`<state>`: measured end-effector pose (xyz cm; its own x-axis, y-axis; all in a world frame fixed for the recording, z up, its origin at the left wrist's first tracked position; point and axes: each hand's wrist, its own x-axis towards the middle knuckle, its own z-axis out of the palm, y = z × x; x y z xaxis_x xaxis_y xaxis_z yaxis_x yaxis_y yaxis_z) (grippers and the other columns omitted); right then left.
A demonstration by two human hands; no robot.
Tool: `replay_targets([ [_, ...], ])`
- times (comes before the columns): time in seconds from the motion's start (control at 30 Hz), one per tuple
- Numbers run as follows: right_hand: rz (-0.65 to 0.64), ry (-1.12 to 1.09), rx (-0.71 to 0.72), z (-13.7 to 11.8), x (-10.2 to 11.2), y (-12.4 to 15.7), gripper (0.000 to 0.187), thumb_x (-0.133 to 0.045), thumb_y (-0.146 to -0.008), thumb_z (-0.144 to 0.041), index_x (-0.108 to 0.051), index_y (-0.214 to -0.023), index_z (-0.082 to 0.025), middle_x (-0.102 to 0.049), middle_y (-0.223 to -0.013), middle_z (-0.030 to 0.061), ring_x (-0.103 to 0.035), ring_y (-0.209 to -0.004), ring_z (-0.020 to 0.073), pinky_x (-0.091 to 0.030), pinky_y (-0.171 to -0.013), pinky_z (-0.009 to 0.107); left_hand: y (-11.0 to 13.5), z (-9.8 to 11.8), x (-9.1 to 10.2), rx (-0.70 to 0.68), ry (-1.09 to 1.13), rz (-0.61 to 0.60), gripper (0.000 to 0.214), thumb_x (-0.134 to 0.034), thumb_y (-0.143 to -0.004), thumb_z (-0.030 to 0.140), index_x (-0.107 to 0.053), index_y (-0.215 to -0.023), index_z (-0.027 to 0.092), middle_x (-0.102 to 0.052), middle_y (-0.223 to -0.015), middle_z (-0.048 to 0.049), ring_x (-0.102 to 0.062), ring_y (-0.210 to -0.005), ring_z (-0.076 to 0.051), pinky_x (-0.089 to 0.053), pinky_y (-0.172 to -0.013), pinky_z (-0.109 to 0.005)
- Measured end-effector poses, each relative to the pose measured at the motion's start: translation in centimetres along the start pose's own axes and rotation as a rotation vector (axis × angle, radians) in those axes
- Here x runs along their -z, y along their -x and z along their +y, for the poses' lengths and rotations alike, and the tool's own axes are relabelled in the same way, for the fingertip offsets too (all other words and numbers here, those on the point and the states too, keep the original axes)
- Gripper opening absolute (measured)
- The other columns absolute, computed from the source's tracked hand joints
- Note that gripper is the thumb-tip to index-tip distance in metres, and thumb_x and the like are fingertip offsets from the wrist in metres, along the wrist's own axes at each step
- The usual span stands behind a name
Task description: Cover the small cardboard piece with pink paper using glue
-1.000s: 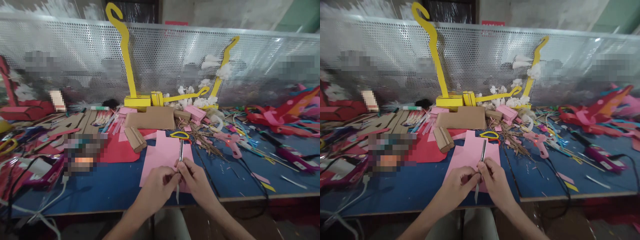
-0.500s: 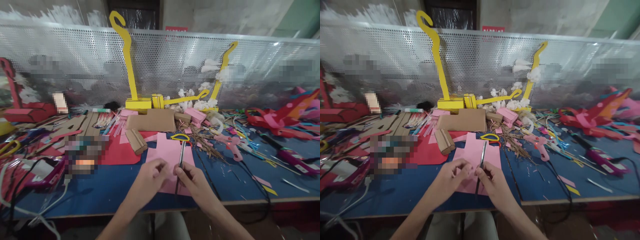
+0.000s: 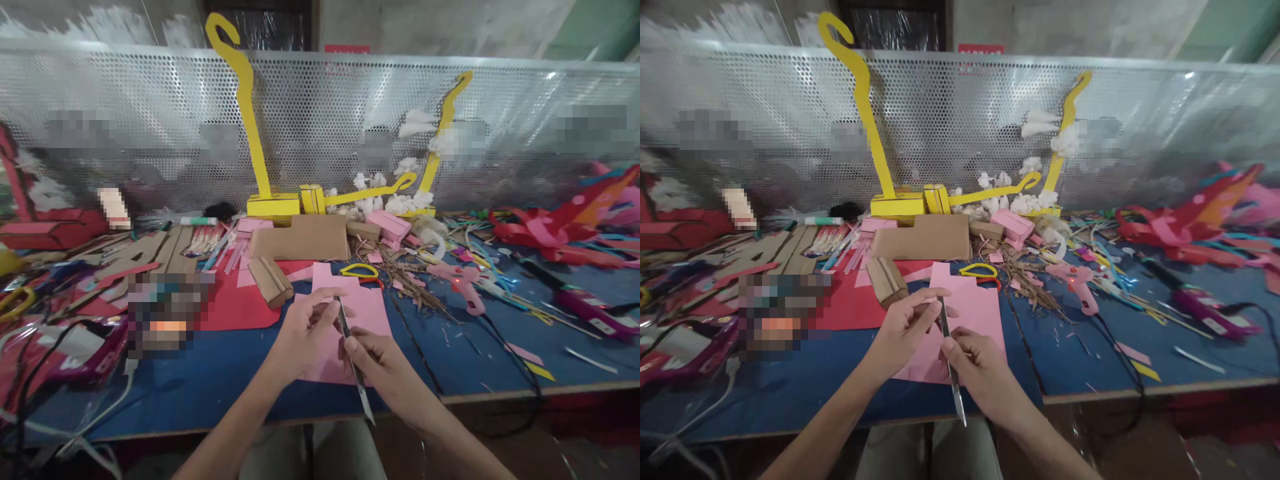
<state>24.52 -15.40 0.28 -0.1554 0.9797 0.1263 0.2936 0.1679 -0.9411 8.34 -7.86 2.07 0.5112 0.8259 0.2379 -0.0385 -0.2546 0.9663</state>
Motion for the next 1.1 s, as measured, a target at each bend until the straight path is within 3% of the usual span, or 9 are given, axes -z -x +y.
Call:
replay_targets([
  [0.13, 0.018, -0.008, -0.039, 0.5, 0.0, -0.4, 0.060, -0.042, -0.100, -0.062, -0.052, -0.060, -0.018, -0.047, -0.064, -0.0008, -0.044, -0.062, 0.0136, -0.038, -0.063, 0.027, 0.1, 0.2, -0.4, 0.033, 0.007, -0.051, 0.036, -0.055, -0.100, 0.037, -0.064, -0.128, 0.016, -0.078, -0.101, -0.0098, -0.073, -0.090, -0.019, -0.054, -0.080, -0.028],
  [0.23, 0.019, -0.026, -0.007, 0.3, -0.2, -0.5, 0.059, -0.043, -0.101, -0.059, -0.054, -0.060, -0.019, -0.051, -0.064, 0.0009, -0.049, -0.069, 0.0162, -0.043, -0.073, 0.029, 0.3, 0.5, -0.6, 0.050, -0.076, -0.093, 0.035, -0.054, -0.100, 0.036, -0.066, -0.127, 0.017, -0.077, -0.096, -0.0075, -0.072, -0.086, -0.019, -0.052, -0.073, -0.026],
  [0.33, 0.007, -0.015, 0.009, 0.3, 0.3, 0.0, 0.050, -0.049, -0.100, -0.056, -0.063, -0.070, -0.018, -0.056, -0.072, 0.0025, -0.053, -0.075, 0.0176, -0.044, -0.073, 0.029, 0.7, 0.7, 0.6, 0.068, -0.152, -0.126, 0.040, -0.049, -0.102, 0.038, -0.058, -0.137, 0.021, -0.076, -0.093, -0.0056, -0.071, -0.087, -0.019, -0.054, -0.076, -0.029],
  [0.4, 0.036, -0.037, -0.052, 0.7, 1.2, 0.6, 0.046, -0.052, -0.098, -0.057, -0.063, -0.076, -0.018, -0.051, -0.069, 0.0000, -0.047, -0.066, 0.0143, -0.041, -0.062, 0.026, 0.9, 0.5, 2.2, 0.066, -0.222, -0.127, 0.042, -0.045, -0.103, 0.039, -0.054, -0.141, 0.023, -0.075, -0.111, -0.0081, -0.070, -0.103, -0.021, -0.054, -0.090, -0.034],
  [0.47, 0.117, -0.136, -0.145, 1.3, 2.5, 1.3, 0.043, -0.055, -0.096, -0.059, -0.059, -0.081, -0.019, -0.042, -0.065, -0.0039, -0.038, -0.057, 0.0108, -0.034, -0.051, 0.022, 1.1, 0.2, 4.2, 0.054, -0.413, -0.104, 0.036, -0.043, -0.103, 0.035, -0.062, -0.130, 0.022, -0.070, -0.128, -0.0104, -0.064, -0.119, -0.024, -0.049, -0.103, -0.039],
  [0.57, 0.227, -0.248, -0.199, 2.0, 4.2, 2.0, 0.041, -0.060, -0.093, -0.061, -0.053, -0.087, -0.021, -0.038, -0.067, -0.0058, -0.032, -0.055, 0.0085, -0.030, -0.049, 0.020, 0.8, -0.6, 6.6, 0.104, -0.690, -0.084, 0.038, -0.037, -0.101, 0.024, -0.063, -0.129, 0.023, -0.067, -0.135, -0.0089, -0.062, -0.125, -0.026, -0.046, -0.108, -0.044],
  [0.73, 0.182, -0.244, -0.154, 1.6, 3.9, 2.2, 0.039, -0.054, -0.098, -0.057, -0.050, -0.087, -0.021, -0.040, -0.068, -0.0052, -0.034, -0.056, 0.0087, -0.030, -0.049, 0.021, -1.4, -2.0, 6.7, 0.105, -0.934, -0.209, 0.048, -0.042, -0.098, 0.026, -0.047, -0.145, 0.015, -0.054, -0.149, -0.0166, -0.055, -0.134, -0.032, -0.045, -0.109, -0.048],
  [0.9, 0.052, -0.181, -0.144, 0.6, 2.8, 2.8, 0.038, -0.051, -0.100, -0.056, -0.051, -0.086, -0.020, -0.040, -0.071, -0.0047, -0.040, -0.057, 0.0090, -0.035, -0.052, 0.022, -3.3, -2.8, 5.9, 0.021, -1.019, -0.257, 0.035, -0.045, -0.095, 0.023, -0.054, -0.129, 0.016, -0.063, -0.132, -0.0163, -0.061, -0.122, -0.031, -0.048, -0.102, -0.046],
  [1.1, 0.172, -0.249, -0.121, 1.6, 4.5, 3.6, 0.034, -0.061, -0.098, -0.047, -0.042, -0.084, -0.023, -0.042, -0.064, -0.0080, -0.037, -0.051, 0.0074, -0.028, -0.049, 0.021, -2.7, -2.4, 6.6, 0.088, -0.936, -0.295, 0.020, -0.048, -0.090, 0.020, -0.059, -0.107, 0.019, -0.069, -0.106, -0.0103, -0.066, -0.101, -0.028, -0.051, -0.086, -0.038],
])
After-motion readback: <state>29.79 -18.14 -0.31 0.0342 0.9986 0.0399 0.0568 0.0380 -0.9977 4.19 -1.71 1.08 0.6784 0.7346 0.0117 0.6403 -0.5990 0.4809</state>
